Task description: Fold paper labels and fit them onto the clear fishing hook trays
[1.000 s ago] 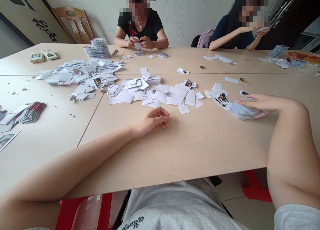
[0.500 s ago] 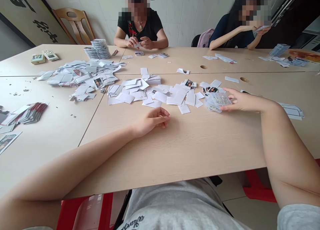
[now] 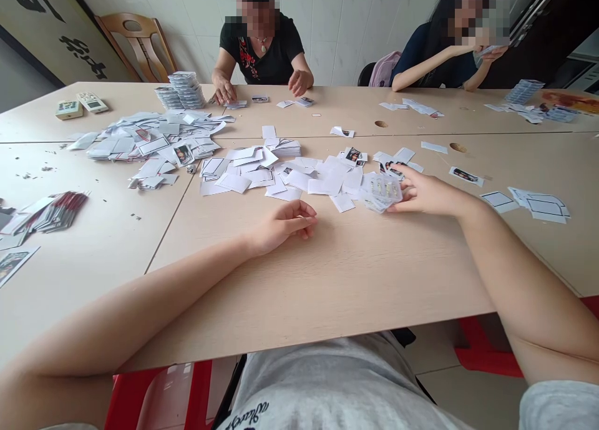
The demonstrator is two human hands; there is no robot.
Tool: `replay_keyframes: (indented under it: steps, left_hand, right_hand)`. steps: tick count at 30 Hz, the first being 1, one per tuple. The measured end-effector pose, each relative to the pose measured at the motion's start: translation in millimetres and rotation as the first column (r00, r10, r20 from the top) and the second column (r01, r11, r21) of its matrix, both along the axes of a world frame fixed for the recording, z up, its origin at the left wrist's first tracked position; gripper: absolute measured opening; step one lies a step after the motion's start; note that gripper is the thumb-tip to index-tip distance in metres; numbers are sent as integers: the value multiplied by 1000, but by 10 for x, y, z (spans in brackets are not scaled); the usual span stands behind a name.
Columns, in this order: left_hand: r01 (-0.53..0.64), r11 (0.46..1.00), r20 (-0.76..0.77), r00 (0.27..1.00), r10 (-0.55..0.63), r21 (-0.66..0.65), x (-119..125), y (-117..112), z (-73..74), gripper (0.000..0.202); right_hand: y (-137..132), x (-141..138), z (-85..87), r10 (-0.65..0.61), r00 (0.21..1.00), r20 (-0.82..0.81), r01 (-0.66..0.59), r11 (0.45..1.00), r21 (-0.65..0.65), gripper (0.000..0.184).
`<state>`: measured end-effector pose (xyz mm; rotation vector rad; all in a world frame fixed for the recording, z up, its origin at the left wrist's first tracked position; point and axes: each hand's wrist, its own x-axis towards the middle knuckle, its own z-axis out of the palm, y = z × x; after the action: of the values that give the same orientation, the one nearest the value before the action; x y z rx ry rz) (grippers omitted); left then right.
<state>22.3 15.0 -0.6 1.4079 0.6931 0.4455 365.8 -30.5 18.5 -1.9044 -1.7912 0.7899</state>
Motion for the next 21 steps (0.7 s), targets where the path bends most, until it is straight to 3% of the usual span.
replay_keyframes:
  steps: [4, 6, 9, 11, 16, 21]
  left_hand:
    - [-4, 1000, -7, 1000, 4, 4, -1, 0, 6, 21]
    - [-4, 1000, -11, 1000, 5, 8, -1, 0, 9, 22]
    - [-2, 1000, -21, 1000, 3, 18, 0, 0, 10, 22]
    - [-1, 1000, -19, 1000, 1, 19, 3, -3, 11, 22]
    - [-18, 1000, -7, 1000, 18, 20, 15, -24, 26, 22]
    - [-47, 999, 22, 999, 47, 0, 22, -41, 41, 26]
  right_hand:
    - [105, -327, -226, -78, 997, -11, 78, 964, 255, 91]
    - [153, -461, -323, -118, 993, 13, 102, 904, 415, 83]
    - [209, -542, -413, -64, 995, 76, 8, 815, 580, 75]
    - [231, -531, -436, -7, 996, 86, -47, 790, 611, 66]
    - [249, -470, -441, -27, 999, -30, 40, 776, 629, 56]
    - [277, -454, -457, -15, 1000, -22, 26, 682, 731, 54]
